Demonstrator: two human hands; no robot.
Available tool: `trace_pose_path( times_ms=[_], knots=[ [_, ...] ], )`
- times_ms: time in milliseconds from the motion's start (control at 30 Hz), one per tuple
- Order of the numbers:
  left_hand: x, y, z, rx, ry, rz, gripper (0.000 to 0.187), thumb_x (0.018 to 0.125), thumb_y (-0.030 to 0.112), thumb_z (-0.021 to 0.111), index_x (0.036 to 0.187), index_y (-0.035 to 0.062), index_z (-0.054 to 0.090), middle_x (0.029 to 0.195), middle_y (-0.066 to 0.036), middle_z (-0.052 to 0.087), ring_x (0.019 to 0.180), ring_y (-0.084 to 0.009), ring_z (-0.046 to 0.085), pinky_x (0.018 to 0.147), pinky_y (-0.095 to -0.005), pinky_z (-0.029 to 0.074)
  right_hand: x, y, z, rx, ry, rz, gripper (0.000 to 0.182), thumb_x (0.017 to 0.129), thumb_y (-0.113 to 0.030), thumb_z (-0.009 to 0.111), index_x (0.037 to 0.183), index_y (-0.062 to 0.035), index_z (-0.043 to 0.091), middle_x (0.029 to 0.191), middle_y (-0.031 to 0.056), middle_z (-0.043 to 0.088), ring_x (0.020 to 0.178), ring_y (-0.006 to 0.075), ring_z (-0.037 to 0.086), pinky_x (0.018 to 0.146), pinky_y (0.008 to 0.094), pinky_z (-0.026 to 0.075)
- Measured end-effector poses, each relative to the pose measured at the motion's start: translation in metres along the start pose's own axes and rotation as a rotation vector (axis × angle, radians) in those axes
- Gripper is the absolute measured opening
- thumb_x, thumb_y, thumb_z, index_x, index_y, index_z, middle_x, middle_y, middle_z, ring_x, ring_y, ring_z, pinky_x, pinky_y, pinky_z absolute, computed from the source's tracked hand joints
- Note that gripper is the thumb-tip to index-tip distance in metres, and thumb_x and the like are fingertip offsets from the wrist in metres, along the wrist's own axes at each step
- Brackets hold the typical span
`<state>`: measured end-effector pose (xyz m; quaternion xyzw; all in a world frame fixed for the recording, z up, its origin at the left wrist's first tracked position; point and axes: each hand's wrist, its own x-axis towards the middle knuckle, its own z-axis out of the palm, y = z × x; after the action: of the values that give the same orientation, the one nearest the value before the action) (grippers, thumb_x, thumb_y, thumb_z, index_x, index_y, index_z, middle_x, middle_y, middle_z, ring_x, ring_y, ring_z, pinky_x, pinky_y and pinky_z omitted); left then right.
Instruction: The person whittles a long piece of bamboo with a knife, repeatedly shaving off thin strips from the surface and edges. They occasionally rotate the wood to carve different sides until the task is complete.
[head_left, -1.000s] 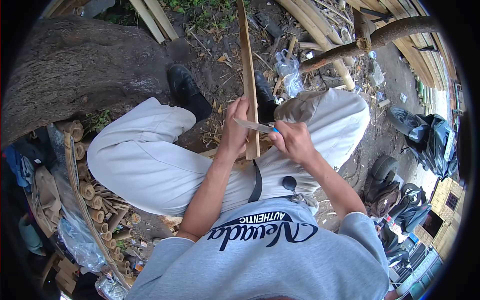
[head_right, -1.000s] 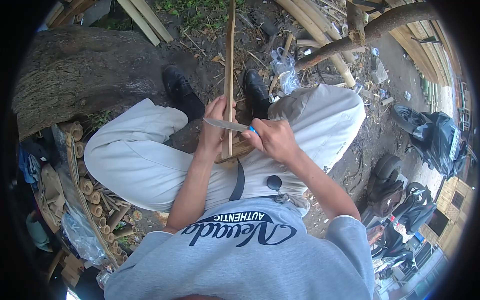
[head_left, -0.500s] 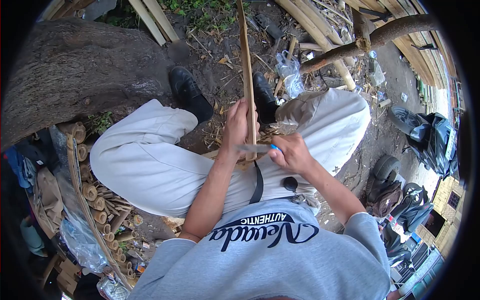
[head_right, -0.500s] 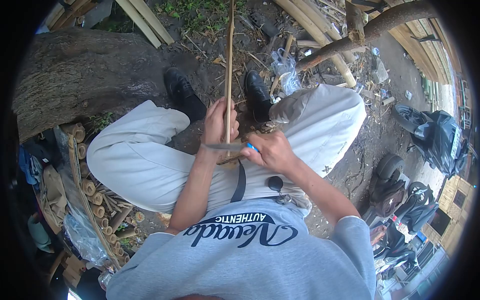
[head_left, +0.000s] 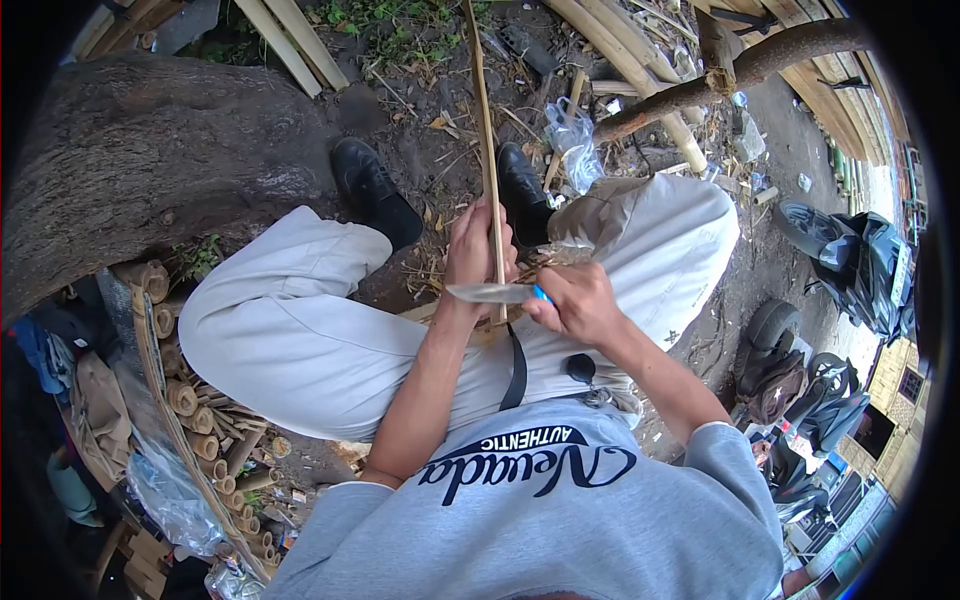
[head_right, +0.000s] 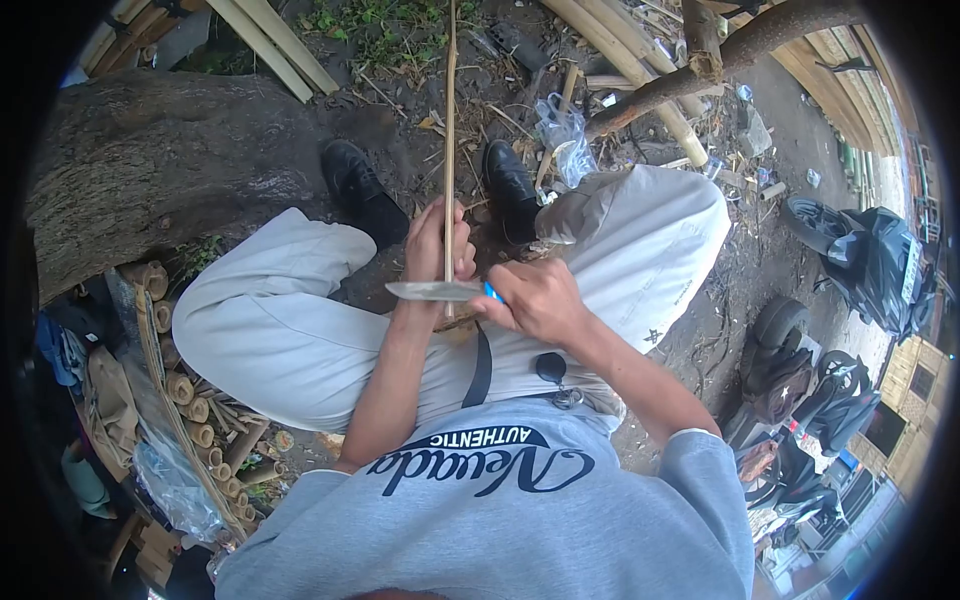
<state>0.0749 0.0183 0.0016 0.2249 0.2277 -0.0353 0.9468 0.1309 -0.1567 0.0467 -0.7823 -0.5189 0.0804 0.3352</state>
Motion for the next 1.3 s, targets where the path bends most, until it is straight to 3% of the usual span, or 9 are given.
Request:
trace_pose_path(
  times_ms=[167, 267, 400, 533, 667, 800, 833, 933, 1300],
  knots=[
    [0.001, -0.013, 0.008, 0.777, 0.080, 0.425, 0.026, 0.108, 0.032, 0.041, 0.096, 0.0120, 0.053, 0.064, 0.003, 0.045, 0.041, -0.0050, 0.043, 0.035, -0.0214, 0.038, 0.007, 0.023, 0.006, -0.090, 0.050, 0.148, 0.046, 0.094, -0.043, 0.066, 0.069, -0.0090, 0.048, 0.058, 0.0078, 0.052, 0.049, 0.0301, 0.057, 0.046, 0.0417, 0.045],
    [-0.003, 0.000, 0.007, 0.105, 0.111, 0.010, 0.024, 0.108, 0.027, 0.039, 0.099, 0.0097, 0.054, 0.071, 0.001, 0.049, 0.046, -0.0043, 0.046, 0.037, -0.0213, 0.040, 0.001, 0.003, -0.003, -0.008, -0.064, -0.019, 0.044, 0.097, -0.040, 0.063, 0.070, -0.0080, 0.049, 0.060, 0.0099, 0.055, 0.051, 0.0323, 0.059, 0.047, 0.0424, 0.045],
    [0.004, -0.008, 0.013, 0.632, 0.069, 0.394, 0.026, 0.108, 0.029, 0.039, 0.098, 0.0095, 0.052, 0.065, 0.001, 0.046, 0.043, -0.0063, 0.046, 0.035, -0.0220, 0.038, 0.016, 0.034, 0.002, -0.143, 0.004, 0.204, 0.045, 0.094, -0.045, 0.066, 0.071, -0.0090, 0.051, 0.058, 0.0081, 0.053, 0.050, 0.0303, 0.058, 0.047, 0.0418, 0.045],
    [-0.003, 0.002, 0.016, 0.130, 0.229, 0.021, 0.024, 0.108, 0.026, 0.039, 0.095, 0.0089, 0.050, 0.053, 0.001, 0.040, 0.034, -0.0080, 0.039, 0.031, -0.0251, 0.030, 0.013, -0.004, -0.013, 0.043, -0.110, -0.057, 0.042, 0.099, -0.034, 0.060, 0.071, -0.0056, 0.048, 0.057, 0.0132, 0.048, 0.050, 0.0361, 0.055, 0.048, 0.0462, 0.043],
    [0.003, -0.009, 0.013, 0.297, 0.290, 0.104, 0.029, 0.108, 0.029, 0.038, 0.091, 0.0098, 0.052, 0.057, 0.003, 0.042, 0.036, -0.0081, 0.039, 0.032, -0.0249, 0.030, 0.026, 0.043, -0.001, -0.194, -0.008, 0.235, 0.048, 0.096, -0.042, 0.063, 0.067, -0.0084, 0.045, 0.054, 0.0085, 0.044, 0.047, 0.0324, 0.052, 0.047, 0.0450, 0.042],
    [0.010, -0.013, -0.003, 0.499, 0.323, 0.178, 0.029, 0.107, 0.030, 0.040, 0.089, 0.0104, 0.052, 0.061, 0.002, 0.043, 0.040, -0.0065, 0.042, 0.035, -0.0244, 0.033, 0.015, 0.004, -0.019, -0.020, -0.146, -0.029, 0.041, 0.099, -0.035, 0.061, 0.070, -0.0072, 0.051, 0.057, 0.0142, 0.054, 0.050, 0.0361, 0.056, 0.047, 0.0462, 0.042],
    [0.008, -0.011, -0.011, 0.635, 0.307, 0.172, 0.032, 0.107, 0.030, 0.040, 0.097, 0.0050, 0.057, 0.074, -0.004, 0.056, 0.060, -0.0134, 0.059, 0.055, -0.0285, 0.049, 0.015, 0.004, -0.022, -0.025, -0.159, -0.043, 0.040, 0.099, -0.033, 0.061, 0.070, -0.0066, 0.051, 0.058, 0.0146, 0.054, 0.050, 0.0359, 0.056, 0.047, 0.0457, 0.042],
    [0.003, -0.017, 0.003, 0.983, 0.334, 0.434, 0.045, 0.109, 0.033, 0.035, 0.106, -0.0038, 0.061, 0.096, -0.020, 0.061, 0.092, -0.0286, 0.059, 0.091, -0.0386, 0.043, 0.019, 0.046, -0.010, -0.214, -0.026, 0.196, 0.044, 0.096, -0.037, 0.064, 0.068, -0.0073, 0.049, 0.055, 0.0107, 0.049, 0.047, 0.0332, 0.053, 0.046, 0.0447, 0.042],
    [0.007, -0.007, -0.004, 0.965, 0.224, 0.377, 0.046, 0.108, 0.035, 0.035, 0.085, -0.0025, 0.050, 0.068, -0.015, 0.047, 0.064, -0.0276, 0.047, 0.067, -0.0438, 0.040, -0.002, 0.032, -0.003, -0.049, -0.085, 0.084, 0.043, 0.096, -0.038, 0.063, 0.071, -0.0071, 0.048, 0.057, 0.0100, 0.048, 0.048, 0.0338, 0.053, 0.048, 0.0446, 0.042]
  ],
)
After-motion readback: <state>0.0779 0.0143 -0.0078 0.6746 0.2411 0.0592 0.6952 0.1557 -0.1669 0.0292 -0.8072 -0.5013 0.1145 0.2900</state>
